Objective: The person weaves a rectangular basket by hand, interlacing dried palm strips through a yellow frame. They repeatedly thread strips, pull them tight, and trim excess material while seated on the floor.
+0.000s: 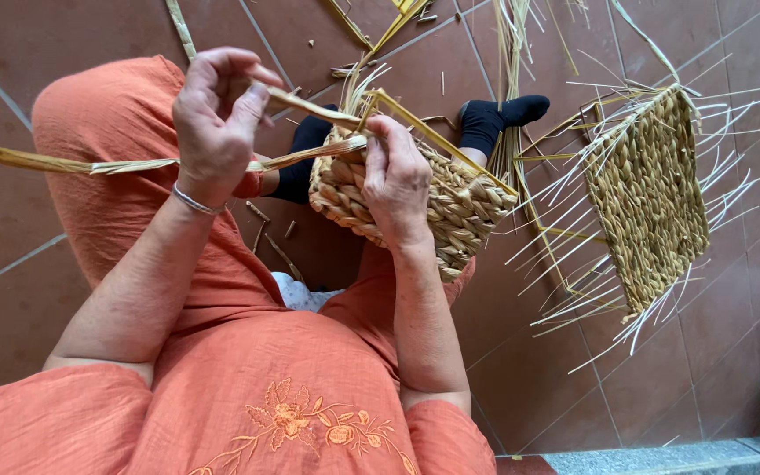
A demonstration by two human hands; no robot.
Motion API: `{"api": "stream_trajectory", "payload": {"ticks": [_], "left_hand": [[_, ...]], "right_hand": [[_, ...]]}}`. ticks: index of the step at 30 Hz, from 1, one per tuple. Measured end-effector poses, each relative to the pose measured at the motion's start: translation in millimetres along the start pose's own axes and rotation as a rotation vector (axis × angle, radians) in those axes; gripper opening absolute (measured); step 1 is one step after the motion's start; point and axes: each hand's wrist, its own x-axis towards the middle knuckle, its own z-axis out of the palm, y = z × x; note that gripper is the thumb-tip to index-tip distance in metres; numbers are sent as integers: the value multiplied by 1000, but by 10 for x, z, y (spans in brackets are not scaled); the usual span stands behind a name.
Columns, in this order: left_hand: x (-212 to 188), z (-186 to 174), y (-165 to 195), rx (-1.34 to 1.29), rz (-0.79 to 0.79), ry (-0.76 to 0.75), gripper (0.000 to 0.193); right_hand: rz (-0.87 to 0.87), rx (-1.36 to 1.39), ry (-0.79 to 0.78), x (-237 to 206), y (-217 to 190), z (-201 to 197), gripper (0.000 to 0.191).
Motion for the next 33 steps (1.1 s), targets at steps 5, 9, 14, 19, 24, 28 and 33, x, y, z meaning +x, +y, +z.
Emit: {"api": "stream_trajectory", "payload": {"ticks": [5, 9, 14, 19, 24, 28, 33], "left_hand": [[-168, 33, 59, 962, 610, -95, 30], [-273, 101, -127, 1146, 511, -317, 43], [-87, -101, -262, 1231, 397, -445, 17], [431, 40, -337, 1301, 643, -278, 15], [411, 290, -180, 1374, 848, 7, 22], [-14, 93, 37, 875, 426, -138, 22], [-333, -193, -193, 673, -222, -203, 20]], "right_hand": [[308, 349, -126, 159, 96, 138, 13], [458, 586, -184, 166, 142, 106, 14], [476, 604, -206, 156, 130, 82, 13], [463, 573, -130, 154, 143, 131, 13], [244, 275, 45, 80, 267, 200, 21], [349, 308, 112, 30, 419, 131, 27], [428, 744, 147, -143, 577, -590, 29]]}}
